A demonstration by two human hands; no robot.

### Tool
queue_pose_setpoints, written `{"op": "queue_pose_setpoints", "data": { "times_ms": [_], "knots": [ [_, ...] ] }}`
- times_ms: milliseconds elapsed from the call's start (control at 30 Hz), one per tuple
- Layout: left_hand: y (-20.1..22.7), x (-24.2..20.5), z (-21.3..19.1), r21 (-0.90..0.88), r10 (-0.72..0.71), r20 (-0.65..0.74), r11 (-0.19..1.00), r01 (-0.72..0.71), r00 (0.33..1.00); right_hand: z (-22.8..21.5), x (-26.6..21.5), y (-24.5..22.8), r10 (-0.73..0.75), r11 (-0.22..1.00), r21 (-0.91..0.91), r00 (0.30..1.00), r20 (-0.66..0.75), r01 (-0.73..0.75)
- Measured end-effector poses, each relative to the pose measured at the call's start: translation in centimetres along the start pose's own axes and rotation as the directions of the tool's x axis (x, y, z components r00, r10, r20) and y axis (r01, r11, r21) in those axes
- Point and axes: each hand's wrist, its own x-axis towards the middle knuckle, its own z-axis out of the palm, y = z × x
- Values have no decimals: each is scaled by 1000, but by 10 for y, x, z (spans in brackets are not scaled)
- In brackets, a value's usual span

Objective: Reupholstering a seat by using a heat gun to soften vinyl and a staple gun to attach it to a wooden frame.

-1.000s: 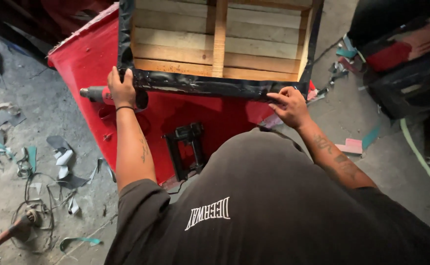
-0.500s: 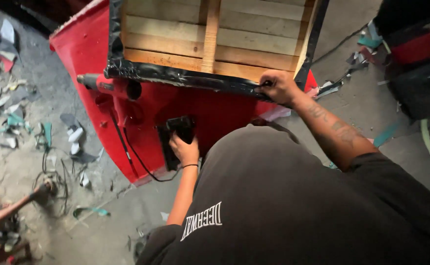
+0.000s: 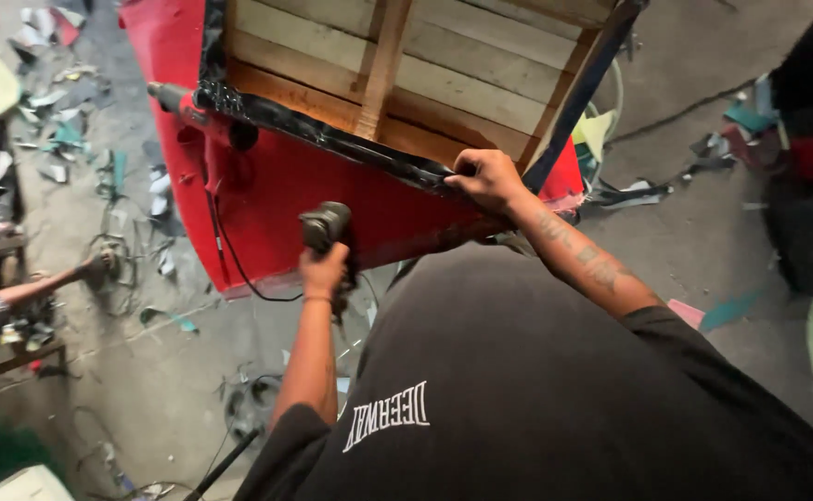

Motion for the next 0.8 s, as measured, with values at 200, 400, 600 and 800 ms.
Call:
{"op": "queue_pose_setpoints", "data": {
  "times_ms": [200, 400, 600, 800],
  "knots": [
    [151, -177, -1, 92, 614, 398, 713, -695, 682, 9, 12, 24, 1, 995, 100, 999, 36, -5],
    [101, -172, 46, 93, 705, 269, 658, -747, 656, 2, 9, 27, -9, 996, 89, 997, 81, 1],
    [115, -178, 54, 192, 678, 224, 674, -714, 700, -6, 7, 24, -1, 992, 122, 997, 82, -9],
    [117, -166, 60, 254, 884, 323, 262, -931, 338, 6, 18, 42, 2, 979, 203, 994, 112, -25]
  ]
}}
